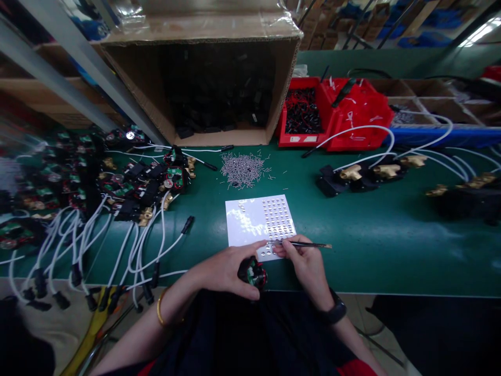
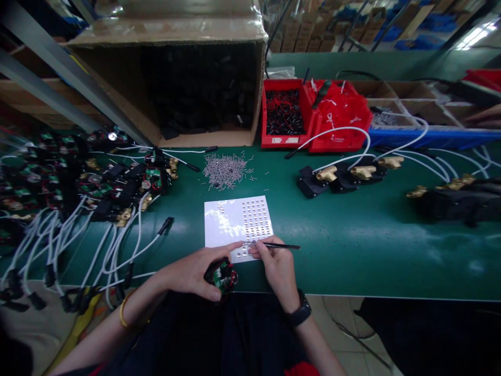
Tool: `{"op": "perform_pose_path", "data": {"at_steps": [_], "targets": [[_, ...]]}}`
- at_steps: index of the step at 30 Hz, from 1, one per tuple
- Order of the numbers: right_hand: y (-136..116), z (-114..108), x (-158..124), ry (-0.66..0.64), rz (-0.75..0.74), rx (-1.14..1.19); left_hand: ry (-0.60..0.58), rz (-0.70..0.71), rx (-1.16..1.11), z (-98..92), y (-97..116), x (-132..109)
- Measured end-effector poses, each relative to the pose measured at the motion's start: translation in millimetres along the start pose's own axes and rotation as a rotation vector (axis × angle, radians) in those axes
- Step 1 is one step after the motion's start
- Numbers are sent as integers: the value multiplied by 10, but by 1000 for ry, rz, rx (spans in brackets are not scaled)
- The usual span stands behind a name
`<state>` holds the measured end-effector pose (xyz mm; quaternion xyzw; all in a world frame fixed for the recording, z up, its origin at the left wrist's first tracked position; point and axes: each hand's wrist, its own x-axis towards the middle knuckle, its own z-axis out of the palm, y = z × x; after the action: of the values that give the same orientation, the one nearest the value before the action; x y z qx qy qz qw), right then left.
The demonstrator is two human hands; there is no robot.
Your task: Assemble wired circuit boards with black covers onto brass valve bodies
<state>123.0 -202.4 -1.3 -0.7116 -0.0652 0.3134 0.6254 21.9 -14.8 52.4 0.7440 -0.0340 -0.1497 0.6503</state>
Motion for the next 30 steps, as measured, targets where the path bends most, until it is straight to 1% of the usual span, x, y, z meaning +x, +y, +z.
{"op": "perform_pose_path", "data": {"at_steps": [2,3,4,6,9,11,13,15,18,20,22,25,30], "targets": [[10,2,5,6,6,16,35,-37,-37,-11,-13,-46],[15,6,5,12,11,31,76,-58,-64,-21,-16,-78],[20,12,2,16,18,49,142,-67,-83,-35,-14,-114],[29,22,-11,19,21,87,333,-49,-45,-70,1,-179],[42,21,-44,29,11,122,647,-37,177,-100,-3,-219],[29,13,-60,63,30,172,778,-69,227,-84,-73,-199],[-30,23,-56,96,70,282,857,-62,147,-41,-199,-155],[-147,81,-32,82,114,426,905,-30,49,12,-344,-106],[-377,277,25,-50,159,577,936,-20,-11,80,-493,-55],[-499,442,62,-136,149,609,940,-25,-13,106,-520,-42],[-560,584,88,-171,102,595,933,-30,-13,112,-509,-39],[-554,691,97,-134,29,521,919,-21,-12,99,-482,-41],[-503,680,75,-57,2,472,924,-9,9,82,-479,-31]]}}
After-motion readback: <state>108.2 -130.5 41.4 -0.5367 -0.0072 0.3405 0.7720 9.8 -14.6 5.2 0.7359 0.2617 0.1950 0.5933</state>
